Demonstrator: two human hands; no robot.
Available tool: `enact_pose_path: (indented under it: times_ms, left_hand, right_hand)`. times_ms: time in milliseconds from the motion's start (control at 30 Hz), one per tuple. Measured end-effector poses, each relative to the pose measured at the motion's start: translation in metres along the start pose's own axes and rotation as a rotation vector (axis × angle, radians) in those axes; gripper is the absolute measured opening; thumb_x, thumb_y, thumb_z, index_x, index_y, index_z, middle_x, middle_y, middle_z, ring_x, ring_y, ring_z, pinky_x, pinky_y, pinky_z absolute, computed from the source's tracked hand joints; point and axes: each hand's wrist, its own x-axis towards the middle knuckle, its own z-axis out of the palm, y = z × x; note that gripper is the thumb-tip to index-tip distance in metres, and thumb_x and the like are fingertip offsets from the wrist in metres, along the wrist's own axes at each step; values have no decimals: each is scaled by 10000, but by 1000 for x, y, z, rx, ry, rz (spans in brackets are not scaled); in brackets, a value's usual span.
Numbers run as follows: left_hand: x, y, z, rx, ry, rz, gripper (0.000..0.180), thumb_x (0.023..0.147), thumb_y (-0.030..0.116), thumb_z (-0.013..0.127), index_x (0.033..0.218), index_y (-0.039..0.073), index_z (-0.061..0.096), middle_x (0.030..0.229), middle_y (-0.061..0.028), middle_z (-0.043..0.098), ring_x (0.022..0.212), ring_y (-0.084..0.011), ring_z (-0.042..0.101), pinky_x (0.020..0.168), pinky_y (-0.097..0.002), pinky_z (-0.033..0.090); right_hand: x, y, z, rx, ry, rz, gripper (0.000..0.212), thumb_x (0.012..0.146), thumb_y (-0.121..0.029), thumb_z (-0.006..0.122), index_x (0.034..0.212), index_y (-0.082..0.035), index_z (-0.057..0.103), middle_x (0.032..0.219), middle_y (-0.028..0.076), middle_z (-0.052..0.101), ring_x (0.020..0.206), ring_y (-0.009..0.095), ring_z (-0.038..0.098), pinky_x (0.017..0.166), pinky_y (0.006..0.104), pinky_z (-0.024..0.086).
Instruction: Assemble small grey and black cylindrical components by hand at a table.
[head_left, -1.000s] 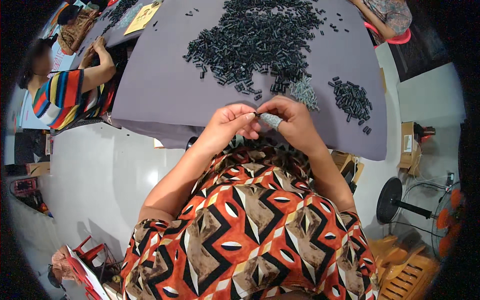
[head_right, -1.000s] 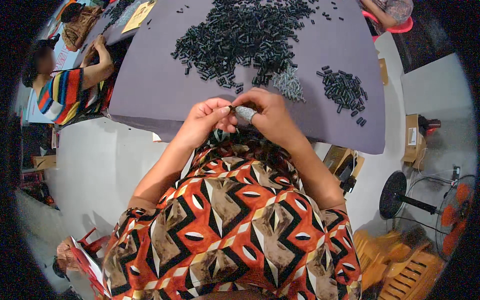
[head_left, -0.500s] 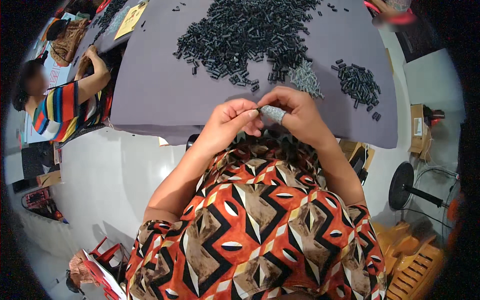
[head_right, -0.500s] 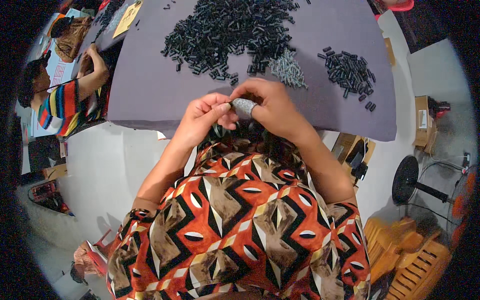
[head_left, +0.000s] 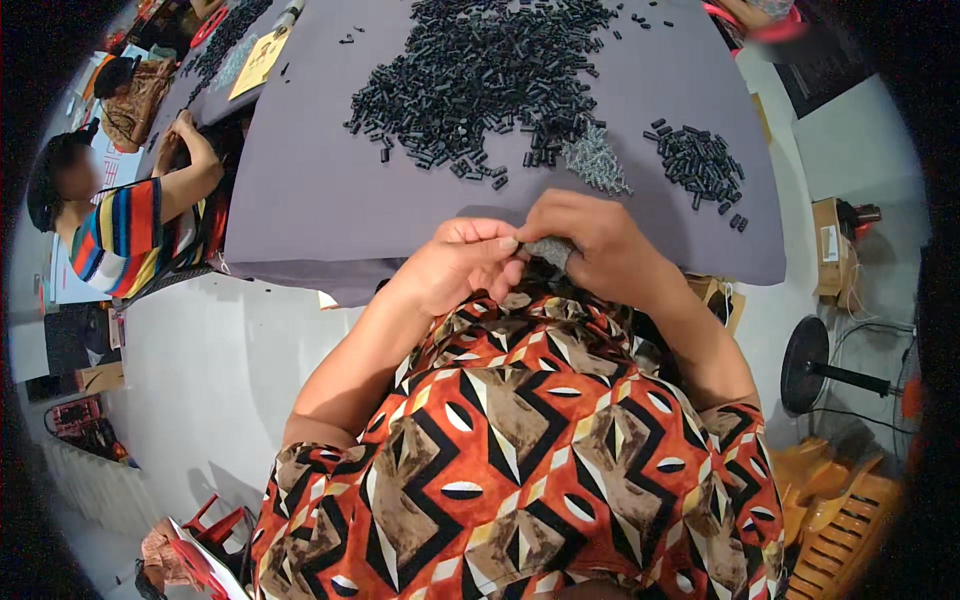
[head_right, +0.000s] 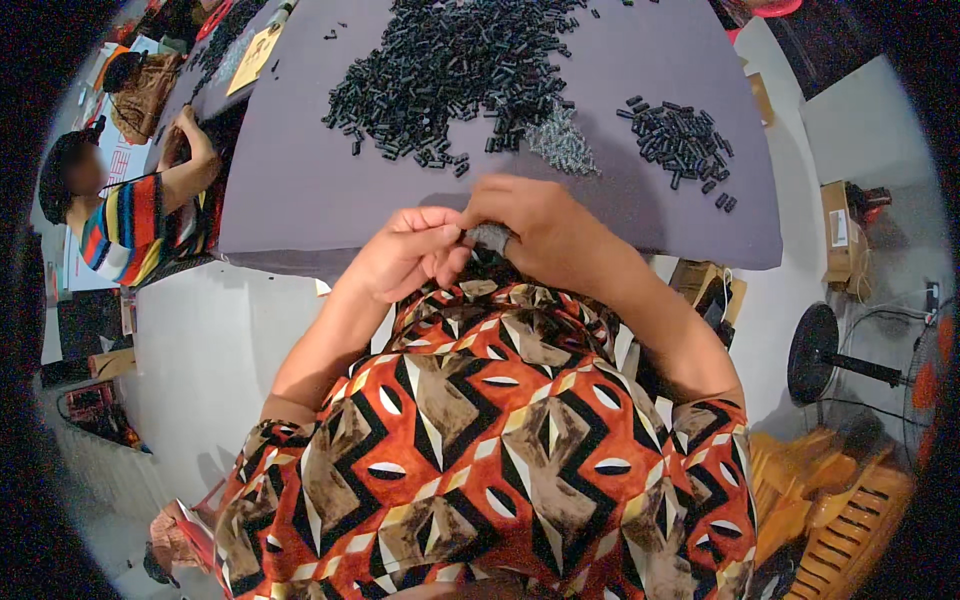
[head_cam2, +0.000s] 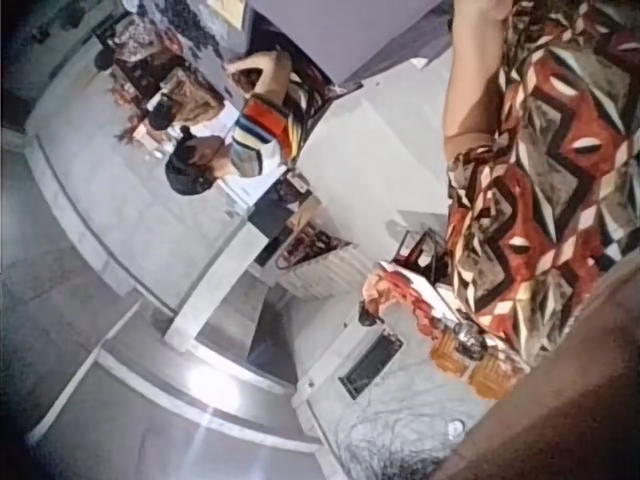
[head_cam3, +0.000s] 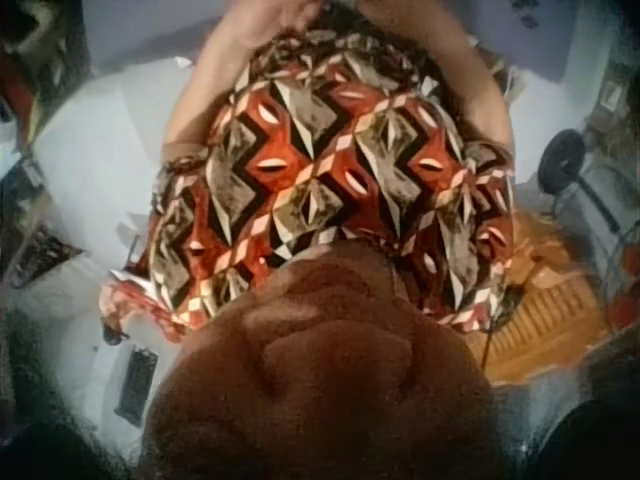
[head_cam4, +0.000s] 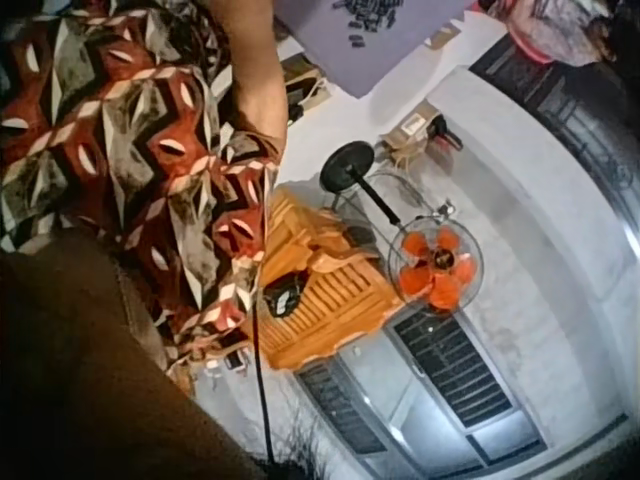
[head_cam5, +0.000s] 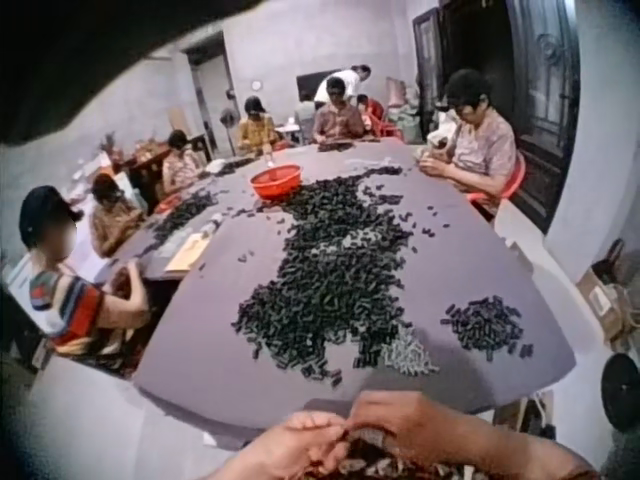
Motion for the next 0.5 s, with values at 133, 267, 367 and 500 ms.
enact_pose_path:
  times_ms: [133, 267, 367, 500]
  left_hand:
    - [2, -1, 6, 256, 207, 117, 183, 972, 132, 543, 1069, -8, 612, 801, -89, 670, 599, -132, 630, 560, -224, 519]
    - [1, -1, 3, 304, 244, 217, 178, 979, 140, 539, 1055, 0, 618, 803, -78, 675, 621, -123, 633, 581, -220, 521]
    - [1, -1, 4, 380, 296, 253, 174, 981, 142, 536, 1045, 3, 620, 806, -74, 675, 637, -122, 635, 587, -218, 517]
    - [6, -4, 3, 473, 308, 317, 177, 983, 149, 535, 1037, 5, 622, 809, -71, 676, 645, -125, 637, 590, -222, 520]
  right_hand:
    - [0, 13, 6, 78, 25, 53, 338, 786, 65, 594, 1113, -17, 616, 906, 102, 627, 817, 230, 630, 744, 324, 496]
    - [-1, 20, 12, 695, 53, 287, 521, 876, 26, 576, 1376, -26, 438, 938, 47, 606, 876, 106, 594, 791, 259, 500]
    - [-4, 28, 14, 836, 95, 365, 444, 877, 35, 535, 1315, -25, 494, 955, 54, 618, 858, 102, 591, 774, 249, 497]
    - [-5, 37, 19, 722, 120, 477, 343, 857, 48, 463, 1178, -12, 566, 954, 50, 633, 797, 97, 597, 720, 245, 497]
